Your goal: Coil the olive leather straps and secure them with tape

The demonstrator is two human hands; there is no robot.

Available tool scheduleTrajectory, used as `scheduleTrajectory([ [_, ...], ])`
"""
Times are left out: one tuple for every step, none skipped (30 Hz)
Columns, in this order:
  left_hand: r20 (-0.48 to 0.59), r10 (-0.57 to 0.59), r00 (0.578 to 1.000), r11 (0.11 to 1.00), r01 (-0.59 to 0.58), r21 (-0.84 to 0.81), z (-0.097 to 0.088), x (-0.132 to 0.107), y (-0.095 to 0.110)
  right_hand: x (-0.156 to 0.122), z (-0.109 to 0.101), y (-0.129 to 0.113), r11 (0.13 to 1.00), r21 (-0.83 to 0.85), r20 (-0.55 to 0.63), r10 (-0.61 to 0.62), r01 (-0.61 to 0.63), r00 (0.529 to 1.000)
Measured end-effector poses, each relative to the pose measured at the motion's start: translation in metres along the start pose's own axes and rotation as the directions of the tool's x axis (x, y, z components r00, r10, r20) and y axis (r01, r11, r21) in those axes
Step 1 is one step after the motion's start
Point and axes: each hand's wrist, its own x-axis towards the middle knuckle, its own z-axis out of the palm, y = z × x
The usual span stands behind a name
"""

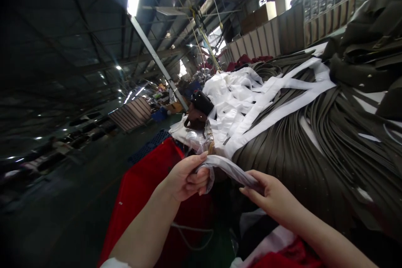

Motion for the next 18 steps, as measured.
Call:
scheduleTrajectory([
  [-0.038, -0.014, 0.999, 1.000, 0.013, -0.009, -0.004, -0.003, -0.003, 0.004, 0.004, 0.003, 0.998, -0.053, -0.015, -0.031, 0.031, 0.999],
  [-0.071, -0.025, 0.997, 0.999, 0.024, -0.025, -0.009, -0.006, -0.005, 0.008, 0.010, 0.005, 0.993, -0.101, -0.037, -0.061, 0.057, 0.997],
  [-0.099, -0.034, 0.995, 0.999, 0.029, -0.046, -0.012, -0.010, -0.007, 0.011, 0.017, 0.006, 0.987, -0.142, -0.067, -0.089, 0.079, 0.994],
  [-0.122, -0.039, 0.992, 0.997, 0.030, -0.074, -0.016, -0.014, -0.008, 0.014, 0.026, 0.007, 0.979, -0.178, -0.099, -0.115, 0.096, 0.988],
  [-0.141, -0.040, 0.989, 0.994, 0.024, -0.110, -0.018, -0.019, -0.008, 0.018, 0.035, 0.005, 0.973, -0.205, -0.134, -0.136, 0.107, 0.982],
  [-0.159, -0.034, 0.987, 0.988, 0.010, -0.152, -0.020, -0.023, -0.007, 0.022, 0.044, 0.003, 0.969, -0.222, -0.171, -0.152, 0.112, 0.974],
  [-0.179, -0.021, 0.984, 0.981, -0.015, -0.195, -0.020, -0.027, -0.005, 0.027, 0.054, -0.001, 0.969, -0.222, -0.206, -0.158, 0.111, 0.966],
  [-0.200, 0.002, 0.980, 0.971, -0.050, -0.235, -0.020, -0.030, -0.002, 0.032, 0.063, -0.006, 0.973, -0.201, -0.225, -0.157, 0.112, 0.962],
  [-0.221, 0.030, 0.975, 0.959, -0.090, -0.268, -0.018, -0.033, 0.002, 0.037, 0.071, -0.012, 0.980, -0.158, -0.215, -0.152, 0.119, 0.965],
  [-0.241, 0.062, 0.969, 0.947, -0.134, -0.292, -0.015, -0.035, 0.007, 0.042, 0.079, -0.018, 0.987, -0.097, -0.171, -0.144, 0.128, 0.975],
  [-0.262, 0.099, 0.960, 0.936, -0.179, -0.304, -0.013, -0.037, 0.012, 0.047, 0.087, -0.025, 0.991, -0.022, -0.089, -0.132, 0.131, 0.987],
  [-0.289, 0.145, 0.946, 0.925, -0.233, -0.301, -0.011, -0.039, 0.017, 0.049, 0.093, -0.032, 0.990, 0.059, 0.032, -0.127, 0.125, 0.991],
  [-0.326, 0.205, 0.923, 0.912, -0.301, -0.279, -0.010, -0.040, 0.022, 0.048, 0.099, -0.039, 0.984, 0.138, 0.176, -0.132, 0.108, 0.975],
  [-0.374, 0.284, 0.883, 0.894, -0.384, -0.229, -0.011, -0.040, 0.028, 0.045, 0.103, -0.046, 0.975, 0.208, 0.325, -0.146, 0.080, 0.934],
  [-0.433, 0.383, 0.816, 0.866, -0.481, -0.140, -0.015, -0.041, 0.032, 0.039, 0.106, -0.053, 0.965, 0.261, 0.463, -0.161, 0.040, 0.872],
  [-0.494, 0.503, 0.709, 0.814, -0.580, -0.003, -0.021, -0.042, 0.035, 0.030, 0.106, -0.059, 0.955, 0.298, 0.580, -0.177, -0.005, 0.795],
  [-0.535, 0.624, 0.569, 0.742, -0.646, 0.178, -0.030, -0.042, 0.037, 0.019, 0.104, -0.066, 0.945, 0.321, 0.670, -0.187, -0.053, 0.718],
  [-0.535, 0.728, 0.428, 0.661, -0.645, 0.384, -0.040, -0.043, 0.036, 0.008, 0.100, -0.071, 0.937, 0.333, 0.720, -0.181, -0.104, 0.670],
])
